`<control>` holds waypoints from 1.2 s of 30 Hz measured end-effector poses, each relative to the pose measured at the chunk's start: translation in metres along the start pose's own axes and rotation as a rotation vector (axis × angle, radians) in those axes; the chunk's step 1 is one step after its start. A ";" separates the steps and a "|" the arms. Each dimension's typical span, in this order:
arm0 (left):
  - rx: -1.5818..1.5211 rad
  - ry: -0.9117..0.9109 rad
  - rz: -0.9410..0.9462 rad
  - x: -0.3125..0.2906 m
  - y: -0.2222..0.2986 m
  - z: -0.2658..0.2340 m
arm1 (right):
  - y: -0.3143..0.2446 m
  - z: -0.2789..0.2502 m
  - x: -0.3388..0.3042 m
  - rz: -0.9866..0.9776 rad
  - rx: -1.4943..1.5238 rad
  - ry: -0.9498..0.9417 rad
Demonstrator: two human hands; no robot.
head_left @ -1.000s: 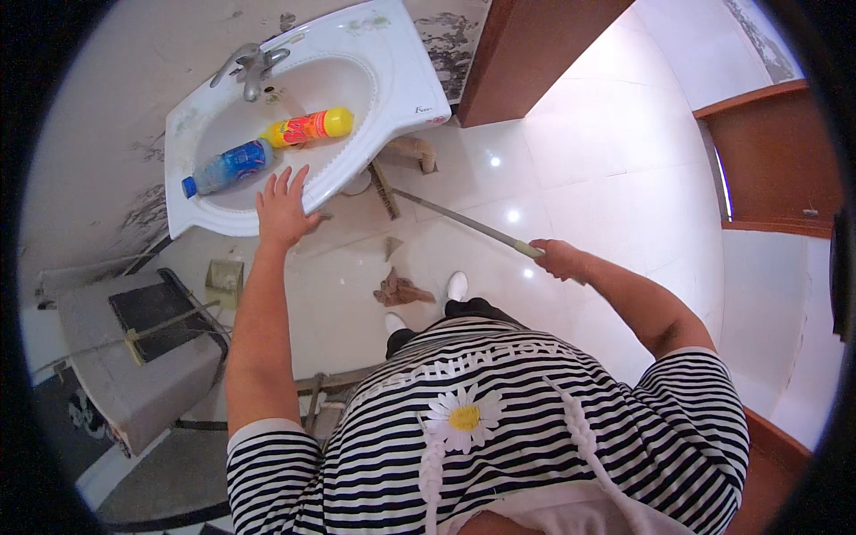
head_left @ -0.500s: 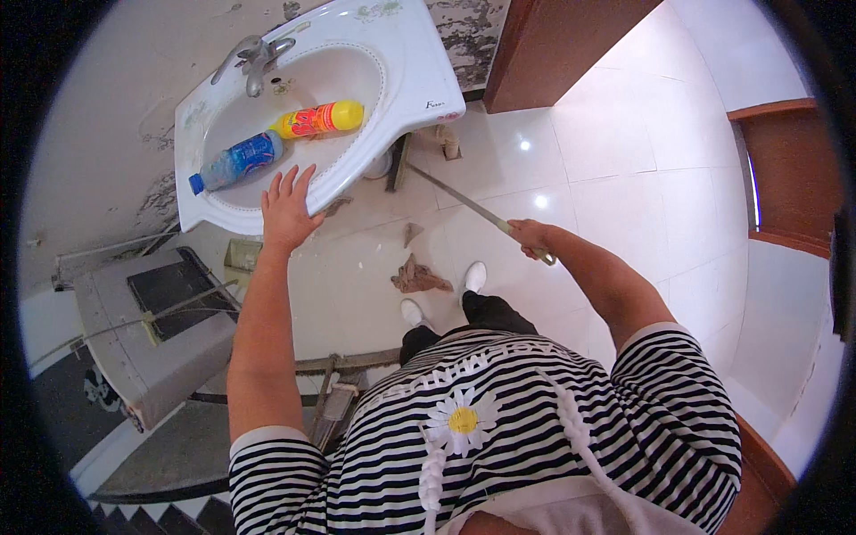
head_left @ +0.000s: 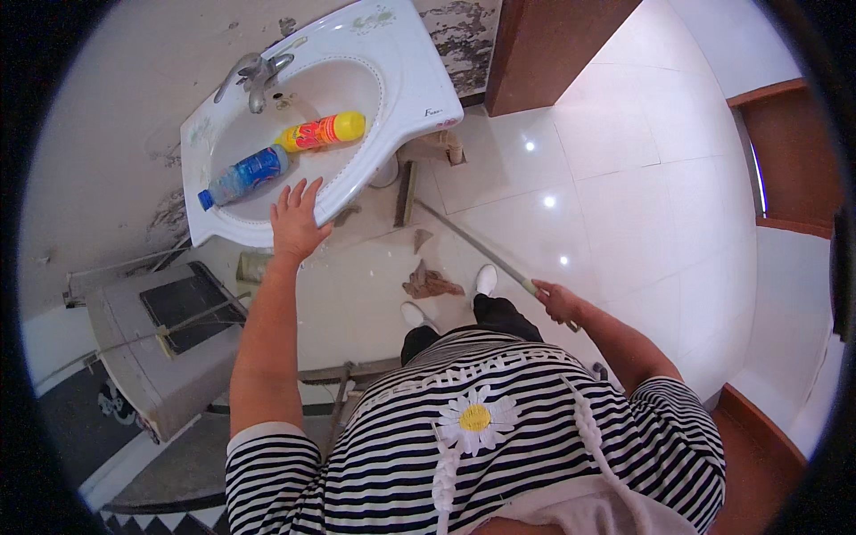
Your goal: The person cleans a sink by removing the base, sweeping the floor around it, and wiping the sink and base with a cloth.
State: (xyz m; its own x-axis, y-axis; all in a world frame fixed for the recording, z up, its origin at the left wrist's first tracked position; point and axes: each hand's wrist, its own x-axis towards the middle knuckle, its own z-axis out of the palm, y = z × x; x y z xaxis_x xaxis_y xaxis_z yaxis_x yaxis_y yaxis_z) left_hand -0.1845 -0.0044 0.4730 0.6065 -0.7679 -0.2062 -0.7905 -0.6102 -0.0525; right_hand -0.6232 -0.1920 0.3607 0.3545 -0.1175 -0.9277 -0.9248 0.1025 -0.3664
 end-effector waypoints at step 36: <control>-0.002 -0.038 0.016 0.009 0.007 -0.001 | 0.037 0.049 0.072 -0.245 -0.121 -0.044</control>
State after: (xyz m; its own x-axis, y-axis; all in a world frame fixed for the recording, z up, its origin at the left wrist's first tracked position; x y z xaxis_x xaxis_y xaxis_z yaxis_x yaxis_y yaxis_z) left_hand -0.1843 -0.0157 0.4718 0.5902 -0.7695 -0.2441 -0.7997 -0.5985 -0.0471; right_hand -0.6250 -0.1485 0.2772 0.5725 -0.0811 -0.8159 -0.8198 -0.0425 -0.5711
